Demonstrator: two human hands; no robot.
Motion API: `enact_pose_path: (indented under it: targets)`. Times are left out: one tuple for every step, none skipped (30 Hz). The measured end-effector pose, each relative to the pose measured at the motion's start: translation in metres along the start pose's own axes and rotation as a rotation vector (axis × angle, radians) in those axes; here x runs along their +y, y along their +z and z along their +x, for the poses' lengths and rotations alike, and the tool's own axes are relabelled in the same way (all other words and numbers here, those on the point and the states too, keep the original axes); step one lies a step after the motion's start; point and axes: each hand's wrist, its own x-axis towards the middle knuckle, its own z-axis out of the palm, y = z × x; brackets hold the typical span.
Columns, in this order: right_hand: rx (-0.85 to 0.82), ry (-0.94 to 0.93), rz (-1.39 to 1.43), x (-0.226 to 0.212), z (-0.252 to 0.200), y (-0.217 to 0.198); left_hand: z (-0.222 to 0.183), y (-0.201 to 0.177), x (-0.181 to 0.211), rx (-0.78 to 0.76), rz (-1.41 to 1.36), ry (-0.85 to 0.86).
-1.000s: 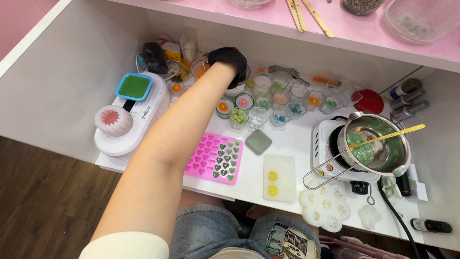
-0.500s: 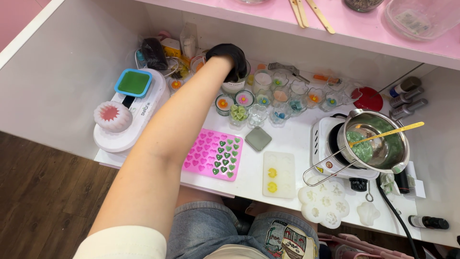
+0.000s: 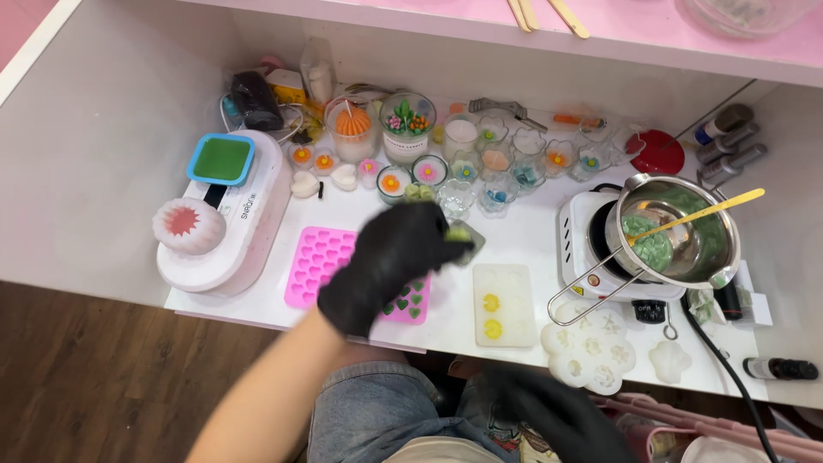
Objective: Melting green wax in a small pot and pouring it into heart-shaped molds to make candle decorations.
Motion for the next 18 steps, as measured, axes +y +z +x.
enact_pose_path:
  targets:
    - [-0.007,-0.006,0.010,-0.020,0.050,0.006,-0.009,0.014,-0.005,0.079,0.103,0.093]
    - [-0.014,-0.012,0.020,-0.052,0.095,0.017,-0.019,0.028,-0.010,0.156,0.207,0.189]
    - [-0.005,-0.019,0.019,-0.065,0.113,0.028,-0.028,0.034,-0.009,0.153,0.212,0.198]
    - [0.323,0.300,0.404,-0.078,0.131,0.040,-0.038,0.040,-0.009,0.192,0.163,0.236]
    - [0.652,0.617,0.795,-0.091,0.147,0.052,-0.051,0.047,-0.009,0.230,0.113,0.266]
    - [0.654,0.615,0.800,-0.079,0.145,0.048,-0.054,0.057,-0.016,0.226,0.117,0.268]
    - [0.439,0.596,0.275,-0.068,0.142,0.045,-0.058,0.068,-0.024,0.228,-0.095,0.225]
    - [0.214,0.542,-0.241,-0.056,0.138,0.042,-0.062,0.079,-0.032,0.228,-0.306,0.178]
    - [0.214,0.552,-0.236,-0.050,0.138,0.044,-0.063,0.079,-0.036,0.221,-0.307,0.170]
    - [0.262,0.418,-0.371,-0.043,0.137,0.046,-0.063,0.080,-0.040,0.254,-0.259,0.200]
    - [0.314,0.286,-0.507,-0.036,0.135,0.047,-0.064,0.084,-0.044,0.282,-0.214,0.231]
    - [0.317,0.300,-0.506,-0.018,0.138,0.038,-0.066,0.081,-0.041,0.270,-0.220,0.224]
    - [0.231,0.339,0.464,-0.001,0.141,0.029,-0.066,0.079,-0.037,0.341,0.005,0.321]
    - [0.113,0.317,1.431,0.017,0.144,0.019,-0.066,0.077,-0.033,0.407,0.231,0.417]
    - [0.126,0.324,1.432,0.009,0.143,0.020,-0.068,0.080,-0.034,0.396,0.222,0.412]
    - [0.166,0.325,1.428,0.002,0.143,0.021,-0.070,0.083,-0.035,0.421,0.213,0.391]
    - [0.202,0.323,1.424,-0.005,0.144,0.021,-0.072,0.086,-0.036,0.449,0.206,0.370]
    - [0.212,0.328,1.424,0.000,0.140,0.019,-0.073,0.090,-0.038,0.441,0.200,0.367]
